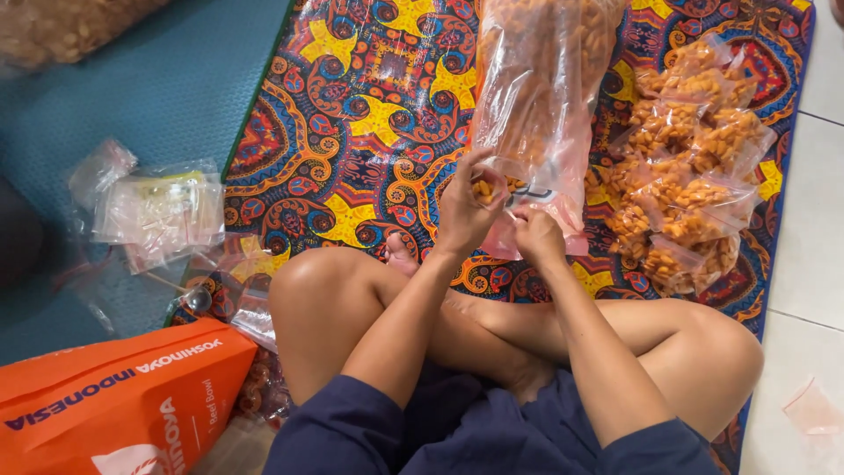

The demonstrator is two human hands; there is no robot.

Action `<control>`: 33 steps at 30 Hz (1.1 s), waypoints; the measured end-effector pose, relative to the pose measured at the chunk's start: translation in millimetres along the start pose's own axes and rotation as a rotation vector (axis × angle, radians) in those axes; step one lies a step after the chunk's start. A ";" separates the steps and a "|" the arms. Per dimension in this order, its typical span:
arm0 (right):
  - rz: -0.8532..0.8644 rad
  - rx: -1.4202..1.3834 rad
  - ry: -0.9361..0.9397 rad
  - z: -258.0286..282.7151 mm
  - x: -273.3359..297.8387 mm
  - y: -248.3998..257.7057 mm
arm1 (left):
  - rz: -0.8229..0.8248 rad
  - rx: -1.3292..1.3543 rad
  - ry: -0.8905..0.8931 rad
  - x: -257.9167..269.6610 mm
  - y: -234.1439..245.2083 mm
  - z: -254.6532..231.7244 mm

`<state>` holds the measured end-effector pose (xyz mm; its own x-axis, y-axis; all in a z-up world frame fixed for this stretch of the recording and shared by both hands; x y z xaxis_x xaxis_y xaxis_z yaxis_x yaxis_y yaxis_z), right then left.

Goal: Manually filling small plastic bags with snacks using a spoon while sitting on the floor.

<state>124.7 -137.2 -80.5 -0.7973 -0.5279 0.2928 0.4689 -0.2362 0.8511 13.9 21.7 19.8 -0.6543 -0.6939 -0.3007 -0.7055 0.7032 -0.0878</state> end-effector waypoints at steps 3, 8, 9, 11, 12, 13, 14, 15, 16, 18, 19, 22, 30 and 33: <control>0.009 -0.174 -0.019 -6.3 8.5 0.6 | 0.003 -0.014 -0.007 0.1 -0.5 -4.0; 0.027 -0.287 0.000 5.4 40.7 35.1 | 0.015 -0.005 0.008 2.8 -0.5 5.6; 0.028 -0.302 0.002 11.2 48.9 45.9 | 0.021 -0.017 0.009 3.3 -0.7 9.0; 0.002 -0.292 0.031 11.2 65.6 66.2 | 0.046 -0.032 -0.003 3.6 1.0 2.4; -0.021 -0.283 0.057 10.8 74.4 76.7 | 0.072 -0.047 -0.012 4.2 0.9 -0.9; -0.024 -0.282 0.057 15.5 83.2 92.4 | 0.073 -0.045 -0.014 5.2 0.9 -2.4; -0.044 -0.237 0.067 20.4 91.9 108.6 | 0.092 -0.054 -0.019 6.1 0.6 -4.0; -0.066 -0.193 0.077 25.8 100.1 124.9 | 0.111 -0.064 -0.026 5.7 0.1 -5.5; -0.071 -0.193 0.076 29.0 102.8 136.0 | 0.114 -0.061 -0.030 5.9 -1.2 -2.0; -0.157 -0.086 0.174 36.7 109.3 158.7 | 0.132 -0.080 -0.034 8.0 -3.7 5.7; -0.158 -0.086 0.174 53.8 118.6 171.9 | 0.132 -0.079 -0.035 8.9 -4.3 6.8; -0.211 0.051 0.266 84.9 133.2 195.3 | 0.165 -0.074 -0.045 10.4 -6.8 14.5; -0.437 0.521 0.369 103.1 144.8 192.7 | 0.187 -0.055 -0.082 10.0 -7.9 9.9; -0.326 0.604 0.317 64.9 123.9 167.1 | 0.185 -0.044 -0.081 9.7 -7.6 13.7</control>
<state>79.6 -189.1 126.4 -0.6693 -0.7390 -0.0770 -0.1351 0.0191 0.9907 16.7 11.8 4.5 -0.7509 -0.5377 -0.3835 -0.5879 0.8087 0.0172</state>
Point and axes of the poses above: each hand's wrist, its own x-axis away from the middle knuckle, its own y-axis out of the back of the hand, z = x × y, the point moved 2 cm from there along -x, towards the middle knuckle, and after that the axes turned 4 degrees about x, right-handed, at the moved point
